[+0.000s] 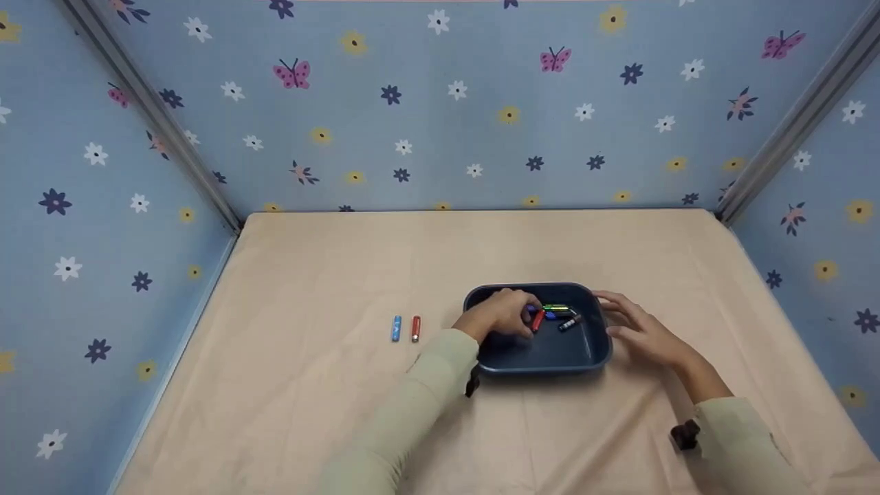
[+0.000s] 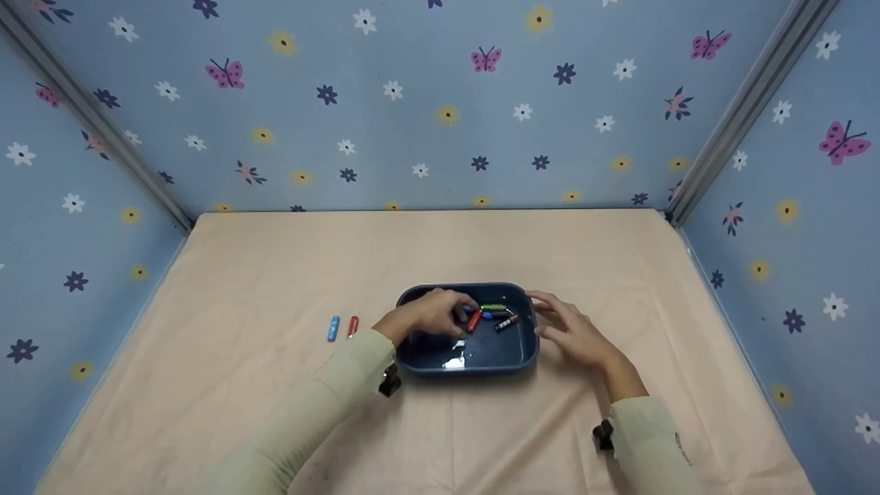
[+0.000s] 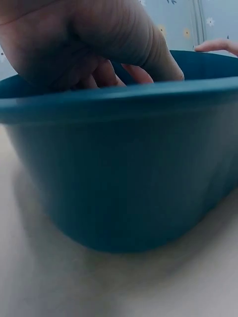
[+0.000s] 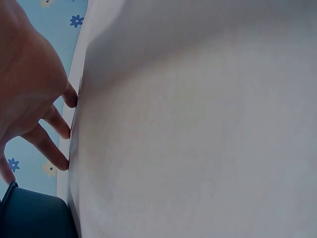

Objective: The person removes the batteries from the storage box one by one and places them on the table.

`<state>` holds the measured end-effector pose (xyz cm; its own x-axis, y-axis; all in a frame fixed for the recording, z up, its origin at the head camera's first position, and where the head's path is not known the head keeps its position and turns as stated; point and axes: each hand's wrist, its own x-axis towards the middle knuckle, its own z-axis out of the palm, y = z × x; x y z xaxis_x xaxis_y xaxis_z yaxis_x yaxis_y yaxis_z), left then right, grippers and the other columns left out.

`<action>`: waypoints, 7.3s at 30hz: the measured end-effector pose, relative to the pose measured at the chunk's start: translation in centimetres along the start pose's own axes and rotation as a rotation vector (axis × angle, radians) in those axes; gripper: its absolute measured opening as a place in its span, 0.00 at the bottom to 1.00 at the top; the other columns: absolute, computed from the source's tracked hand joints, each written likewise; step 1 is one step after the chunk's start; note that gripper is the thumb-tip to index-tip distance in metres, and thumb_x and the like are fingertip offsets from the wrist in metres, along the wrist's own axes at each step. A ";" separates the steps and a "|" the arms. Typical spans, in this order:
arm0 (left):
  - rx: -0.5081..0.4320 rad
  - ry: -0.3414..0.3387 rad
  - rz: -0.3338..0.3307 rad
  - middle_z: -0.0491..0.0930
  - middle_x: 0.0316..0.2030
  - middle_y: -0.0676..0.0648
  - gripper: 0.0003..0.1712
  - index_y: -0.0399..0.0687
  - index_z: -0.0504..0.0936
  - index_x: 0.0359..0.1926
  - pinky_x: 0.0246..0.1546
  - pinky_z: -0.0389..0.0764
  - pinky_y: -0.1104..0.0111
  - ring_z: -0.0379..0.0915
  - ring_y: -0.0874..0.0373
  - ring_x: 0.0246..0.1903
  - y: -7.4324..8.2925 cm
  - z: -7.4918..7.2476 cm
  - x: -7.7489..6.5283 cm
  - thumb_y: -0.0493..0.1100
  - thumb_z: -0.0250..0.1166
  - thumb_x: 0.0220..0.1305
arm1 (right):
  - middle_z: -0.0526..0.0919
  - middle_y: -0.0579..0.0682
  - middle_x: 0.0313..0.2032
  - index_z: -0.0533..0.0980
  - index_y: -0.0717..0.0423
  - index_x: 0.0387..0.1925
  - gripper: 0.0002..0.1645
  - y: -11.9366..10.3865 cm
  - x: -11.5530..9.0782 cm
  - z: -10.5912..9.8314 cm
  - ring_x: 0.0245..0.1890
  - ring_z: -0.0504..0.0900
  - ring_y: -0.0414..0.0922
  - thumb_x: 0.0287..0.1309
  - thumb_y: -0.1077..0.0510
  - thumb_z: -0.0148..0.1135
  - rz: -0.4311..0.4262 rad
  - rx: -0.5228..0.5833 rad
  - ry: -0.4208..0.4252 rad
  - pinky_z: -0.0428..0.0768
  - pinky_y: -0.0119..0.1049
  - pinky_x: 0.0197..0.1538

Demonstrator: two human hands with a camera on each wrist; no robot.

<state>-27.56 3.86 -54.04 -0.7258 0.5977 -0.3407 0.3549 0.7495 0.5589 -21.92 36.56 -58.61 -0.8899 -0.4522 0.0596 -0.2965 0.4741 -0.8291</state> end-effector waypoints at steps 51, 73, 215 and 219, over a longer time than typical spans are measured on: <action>0.074 -0.047 -0.051 0.95 0.51 0.47 0.26 0.54 0.89 0.63 0.57 0.86 0.63 0.89 0.56 0.49 0.6 -0.1 0.7 0.40 0.83 0.65 | 0.76 0.60 0.81 0.63 0.48 0.87 0.38 0.2 0.1 0.0 0.72 0.70 0.17 0.84 0.58 0.61 0.013 -0.053 0.010 0.63 0.21 0.76; 0.071 -0.110 0.027 0.95 0.45 0.48 0.22 0.50 0.90 0.58 0.50 0.83 0.69 0.85 0.64 0.39 0.5 -2.7 -1.3 0.43 0.84 0.64 | 0.77 0.60 0.79 0.64 0.48 0.87 0.38 -0.2 0.1 0.2 0.72 0.70 0.18 0.83 0.58 0.62 0.012 -0.049 0.015 0.65 0.62 0.84; 0.008 0.313 -0.214 0.87 0.38 0.49 0.27 0.42 0.88 0.63 0.49 0.79 0.58 0.75 0.55 0.37 -13.2 -5.8 -13.2 0.45 0.82 0.65 | 0.76 0.62 0.80 0.63 0.49 0.87 0.38 0.1 0.2 0.2 0.71 0.68 0.15 0.84 0.59 0.61 0.018 -0.031 0.012 0.60 0.77 0.82; 0.009 0.350 -0.232 0.88 0.38 0.48 0.28 0.43 0.89 0.63 0.49 0.82 0.56 0.76 0.56 0.35 -12.2 -5.3 -12.6 0.47 0.83 0.66 | 0.75 0.63 0.80 0.64 0.49 0.87 0.37 0.2 0.3 0.2 0.70 0.67 0.14 0.84 0.59 0.61 0.014 -0.025 0.008 0.57 0.82 0.81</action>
<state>-25.86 -14.33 -52.50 -0.9429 0.2814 -0.1783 0.1628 0.8562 0.4904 -22.13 36.36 -58.86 -0.8966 -0.4397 0.0525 -0.2925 0.4991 -0.8157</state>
